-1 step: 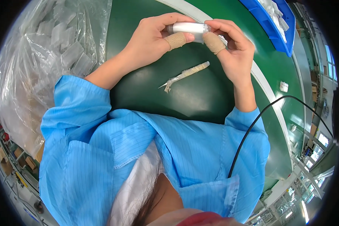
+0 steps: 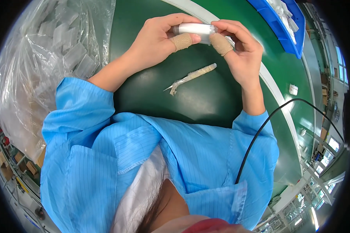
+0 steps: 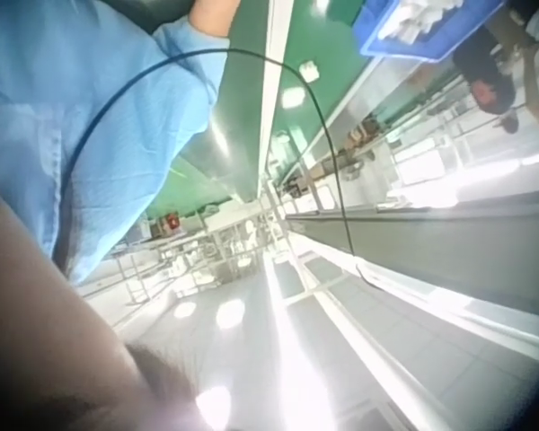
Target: The person assembles electronic devices by taking parts from containers, inserting the components into plastic casings, and pressing them together by hand.
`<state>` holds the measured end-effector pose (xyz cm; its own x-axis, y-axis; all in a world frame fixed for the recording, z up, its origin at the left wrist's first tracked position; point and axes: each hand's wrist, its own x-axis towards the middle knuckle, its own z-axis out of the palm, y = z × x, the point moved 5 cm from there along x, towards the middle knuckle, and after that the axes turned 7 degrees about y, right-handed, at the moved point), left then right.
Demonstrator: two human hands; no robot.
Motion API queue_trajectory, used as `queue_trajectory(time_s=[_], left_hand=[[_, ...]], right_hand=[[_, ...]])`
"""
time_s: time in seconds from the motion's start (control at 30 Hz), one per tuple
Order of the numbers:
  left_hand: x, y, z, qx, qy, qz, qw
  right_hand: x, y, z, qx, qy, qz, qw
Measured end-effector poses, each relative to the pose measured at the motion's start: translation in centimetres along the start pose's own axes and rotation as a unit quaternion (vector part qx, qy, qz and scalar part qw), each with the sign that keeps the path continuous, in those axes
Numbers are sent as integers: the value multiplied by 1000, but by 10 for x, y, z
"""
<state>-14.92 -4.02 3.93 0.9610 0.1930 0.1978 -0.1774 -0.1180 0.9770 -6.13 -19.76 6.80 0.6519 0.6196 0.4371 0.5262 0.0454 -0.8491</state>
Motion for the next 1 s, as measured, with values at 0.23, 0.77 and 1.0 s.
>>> queue_trajectory(time_s=[0.23,0.77,1.0], left_hand=[[-3,1,5,-46,44,15,998],[0,-3,7,-28,37,1,999],[-2,1,5,3,44,38,998]], right_hand=[[0,-5,7,-5,32,-17,999],[4,-7,0,-77,26,-40,996],[1,-11,3,-127,33,-61,989]])
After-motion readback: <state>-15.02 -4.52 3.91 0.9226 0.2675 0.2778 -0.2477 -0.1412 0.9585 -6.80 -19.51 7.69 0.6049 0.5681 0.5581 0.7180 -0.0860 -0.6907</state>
